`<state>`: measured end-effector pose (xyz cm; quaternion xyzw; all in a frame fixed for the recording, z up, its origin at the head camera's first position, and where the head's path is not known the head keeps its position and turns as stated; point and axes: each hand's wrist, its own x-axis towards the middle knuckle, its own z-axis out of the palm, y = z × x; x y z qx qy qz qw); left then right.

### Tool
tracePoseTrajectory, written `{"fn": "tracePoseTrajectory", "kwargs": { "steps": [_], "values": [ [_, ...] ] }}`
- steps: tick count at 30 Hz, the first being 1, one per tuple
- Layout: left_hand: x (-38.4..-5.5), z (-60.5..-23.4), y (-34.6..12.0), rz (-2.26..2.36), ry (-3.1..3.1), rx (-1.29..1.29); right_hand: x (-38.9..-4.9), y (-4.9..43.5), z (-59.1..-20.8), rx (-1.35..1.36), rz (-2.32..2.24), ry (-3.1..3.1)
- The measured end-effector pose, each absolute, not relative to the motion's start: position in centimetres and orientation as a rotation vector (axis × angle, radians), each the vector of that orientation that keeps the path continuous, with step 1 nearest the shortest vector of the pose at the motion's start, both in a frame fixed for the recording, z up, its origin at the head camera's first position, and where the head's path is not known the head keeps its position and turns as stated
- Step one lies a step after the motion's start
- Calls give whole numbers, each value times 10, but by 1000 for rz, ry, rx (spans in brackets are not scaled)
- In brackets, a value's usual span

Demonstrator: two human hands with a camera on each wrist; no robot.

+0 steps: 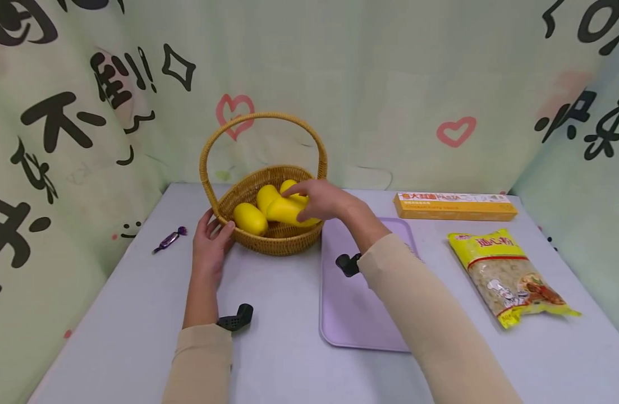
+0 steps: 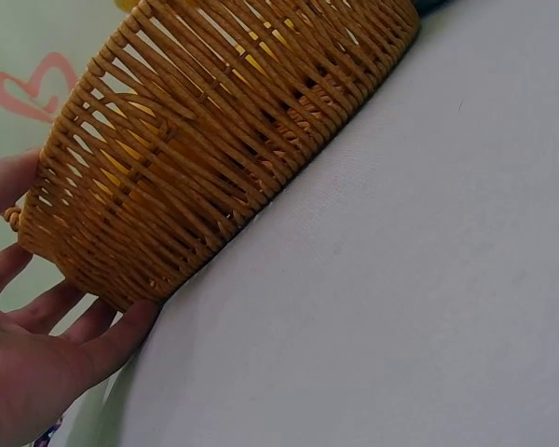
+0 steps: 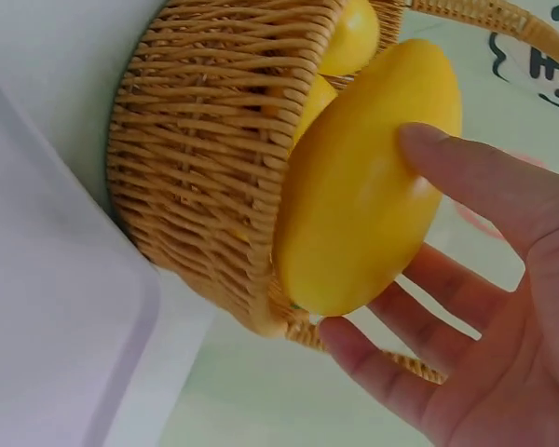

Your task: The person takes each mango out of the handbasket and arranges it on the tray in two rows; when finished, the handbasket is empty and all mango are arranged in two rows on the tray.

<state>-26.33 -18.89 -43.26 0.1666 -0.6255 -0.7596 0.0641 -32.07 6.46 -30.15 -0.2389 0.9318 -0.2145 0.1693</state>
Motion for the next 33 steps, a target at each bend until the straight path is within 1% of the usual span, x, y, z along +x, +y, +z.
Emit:
{"fn": "tracePoseTrajectory", "kwargs": {
  "steps": [9, 17, 23, 33],
  "values": [
    [-261, -433, -192, -2317, -1881, 507, -310, 85, -298, -714, -804, 2691],
    [-262, -432, -191, -2319, -1877, 510, -299, 108, -294, -680, -846, 2753],
    [-263, -434, -190, -2317, -1869, 515, -291, 125, -294, -557, -935, 2814],
    [-263, -431, -188, -2307, -1882, 537, -280, 147, -300, -232, -986, 2880]
  ]
}}
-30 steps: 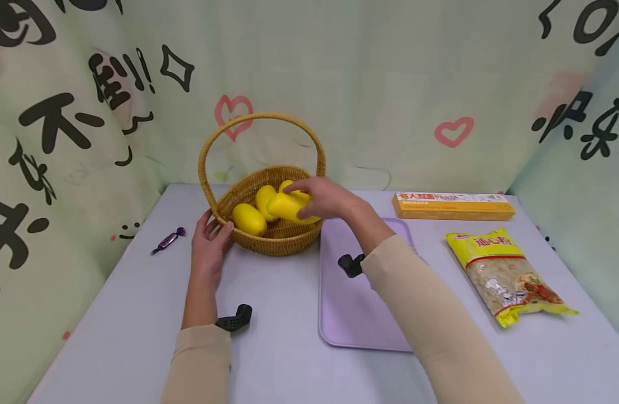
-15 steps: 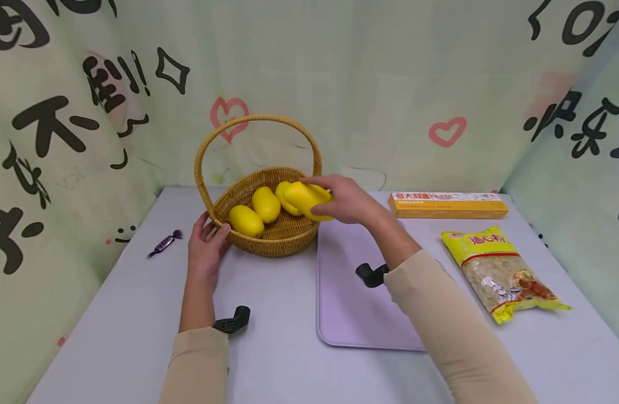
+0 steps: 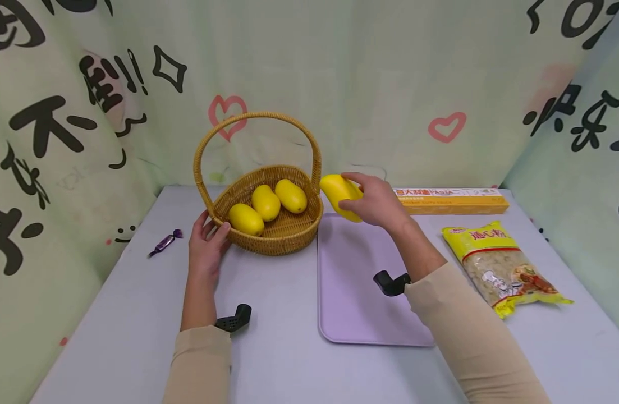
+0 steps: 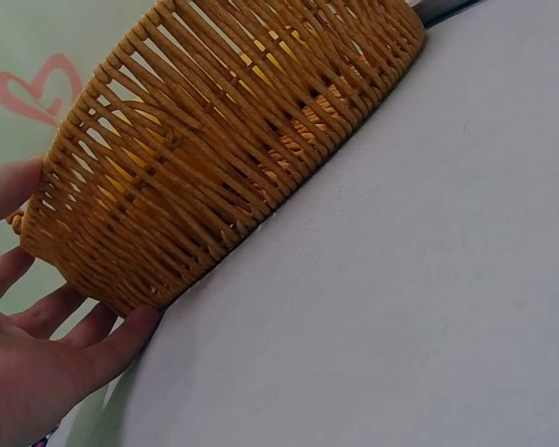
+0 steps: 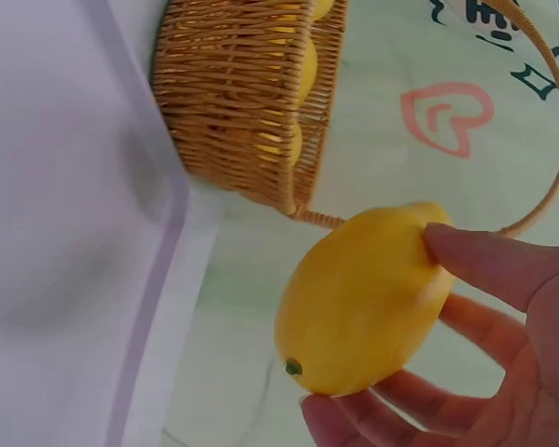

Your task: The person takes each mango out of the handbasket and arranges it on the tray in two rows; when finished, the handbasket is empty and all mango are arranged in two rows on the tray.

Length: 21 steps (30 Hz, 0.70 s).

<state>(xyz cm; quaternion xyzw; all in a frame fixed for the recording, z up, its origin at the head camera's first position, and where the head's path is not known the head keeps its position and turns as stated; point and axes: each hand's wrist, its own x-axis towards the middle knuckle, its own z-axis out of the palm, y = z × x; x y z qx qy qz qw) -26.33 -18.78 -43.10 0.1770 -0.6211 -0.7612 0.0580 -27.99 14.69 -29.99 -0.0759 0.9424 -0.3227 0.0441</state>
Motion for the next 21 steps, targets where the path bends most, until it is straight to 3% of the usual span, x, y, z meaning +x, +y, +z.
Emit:
{"fn": "tracePoseTrajectory", "kwargs": {
  "steps": [21],
  "values": [
    [-262, -431, -188, -2285, -1899, 549, -280, 143, -348, -106, -772, 2840]
  ]
}}
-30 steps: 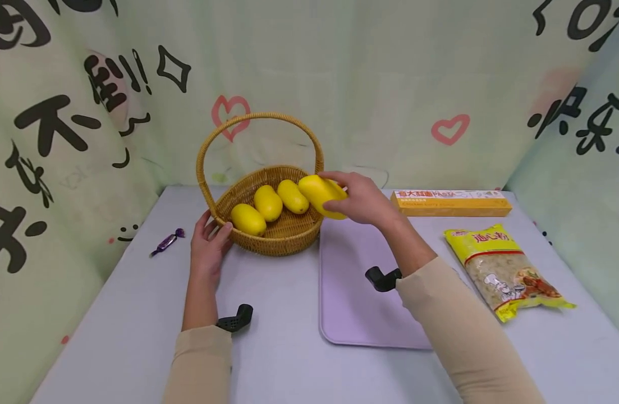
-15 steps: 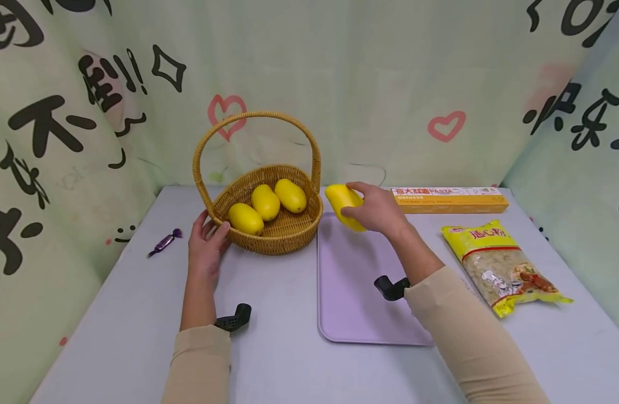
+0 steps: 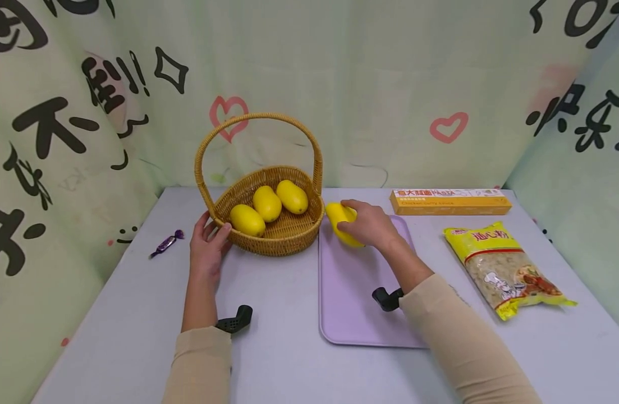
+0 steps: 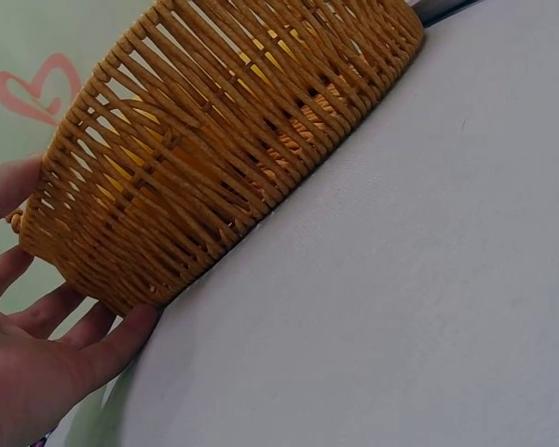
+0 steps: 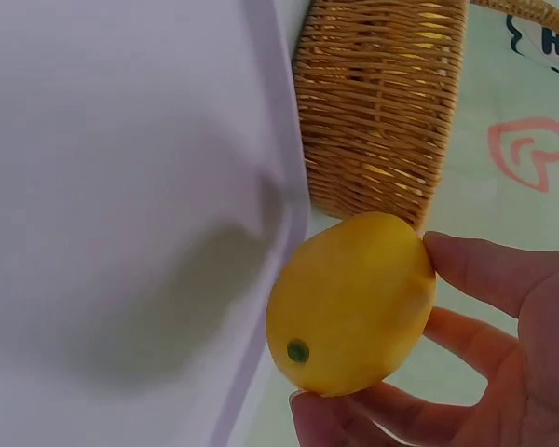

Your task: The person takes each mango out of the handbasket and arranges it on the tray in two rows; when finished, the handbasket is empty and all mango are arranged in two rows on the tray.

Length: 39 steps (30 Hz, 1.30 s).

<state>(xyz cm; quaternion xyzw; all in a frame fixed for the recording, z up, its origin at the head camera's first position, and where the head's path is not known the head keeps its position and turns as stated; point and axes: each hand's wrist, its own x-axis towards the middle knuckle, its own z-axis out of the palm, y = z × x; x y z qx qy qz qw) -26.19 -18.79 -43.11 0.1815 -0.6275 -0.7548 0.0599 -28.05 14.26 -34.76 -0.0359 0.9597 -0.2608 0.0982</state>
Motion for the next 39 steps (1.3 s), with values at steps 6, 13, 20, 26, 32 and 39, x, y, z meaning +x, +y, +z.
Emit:
{"fn": "tracePoseTrajectory", "kwargs": {
  "steps": [6, 13, 20, 26, 32, 39],
  "values": [
    [-261, -433, -188, -2294, -1886, 519, -280, 138, -357, -81, -731, 2841],
    [-263, -435, -188, -2295, -1875, 496, -280, 134, -366, -27, -666, 2830],
    [-263, -435, -188, -2292, -1881, 515, -282, 131, -369, -60, -616, 2858],
    [-263, -434, -188, -2288, -1885, 514, -282, 131, -364, -58, -704, 2799],
    [-263, -433, -188, -2270, -1900, 524, -284, 131, -360, -62, -728, 2775],
    [-262, -433, -187, -2277, -1892, 525, -286, 132, -358, -53, -660, 2796]
  ]
}}
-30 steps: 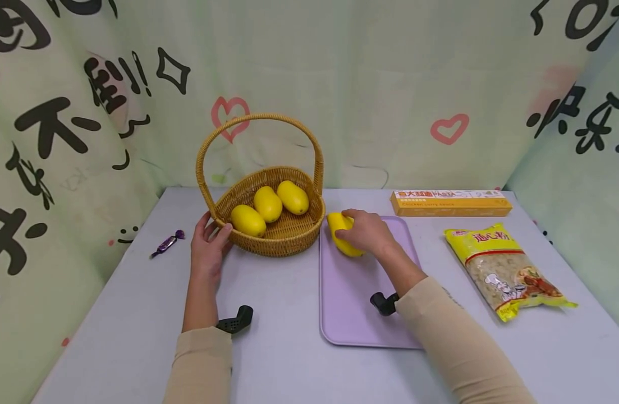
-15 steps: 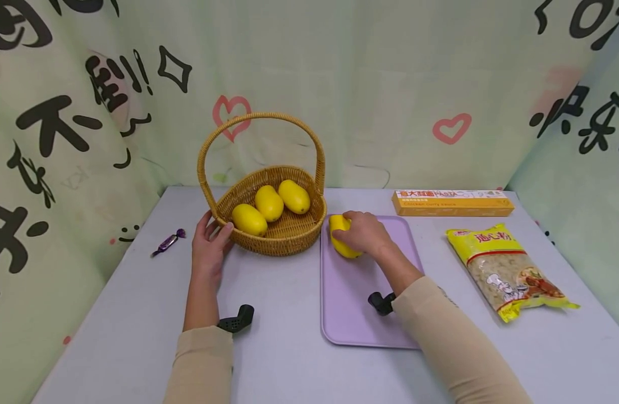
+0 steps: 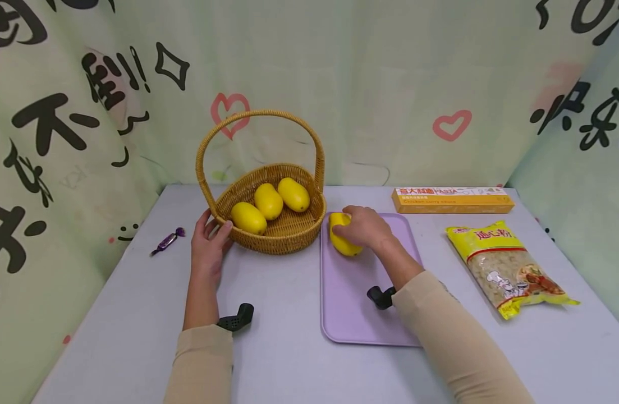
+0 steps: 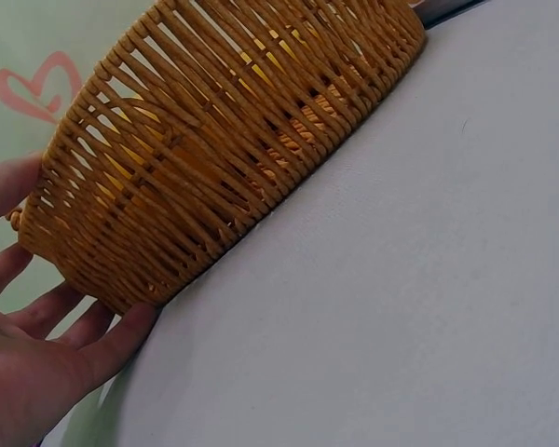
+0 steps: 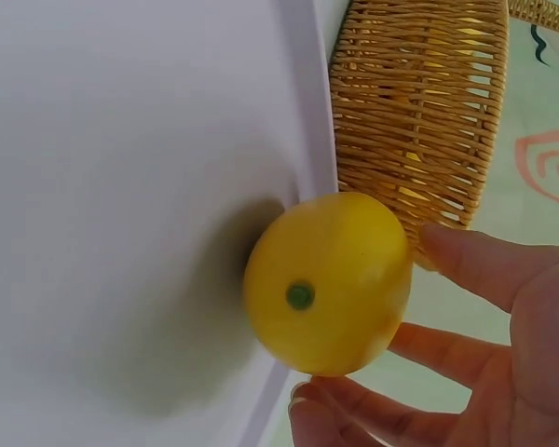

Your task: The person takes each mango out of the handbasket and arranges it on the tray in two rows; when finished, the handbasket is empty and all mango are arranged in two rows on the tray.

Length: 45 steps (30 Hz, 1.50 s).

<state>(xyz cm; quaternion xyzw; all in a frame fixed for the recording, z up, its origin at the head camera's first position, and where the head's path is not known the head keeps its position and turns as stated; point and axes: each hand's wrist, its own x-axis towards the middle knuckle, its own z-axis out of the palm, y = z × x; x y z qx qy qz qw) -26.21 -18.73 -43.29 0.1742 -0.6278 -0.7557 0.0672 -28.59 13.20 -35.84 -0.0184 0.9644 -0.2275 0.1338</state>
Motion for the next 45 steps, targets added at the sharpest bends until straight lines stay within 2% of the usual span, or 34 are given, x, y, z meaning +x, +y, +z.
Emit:
{"fn": "tracePoseTrajectory", "kwargs": {
  "steps": [13, 24, 36, 45],
  "values": [
    [-263, -436, -189, -2303, -1871, 500, -293, 119, -328, -194, -604, 2914],
    [-266, -435, -191, -2307, -1847, 483, -321, 99, -298, -459, -789, 2692],
    [-268, -436, -186, -2310, -1851, 486, -347, 67, -294, -292, -1023, 2565],
    [-264, -438, -189, -2293, -1885, 445, -361, 35, -308, -260, -847, 2688]
  ]
}}
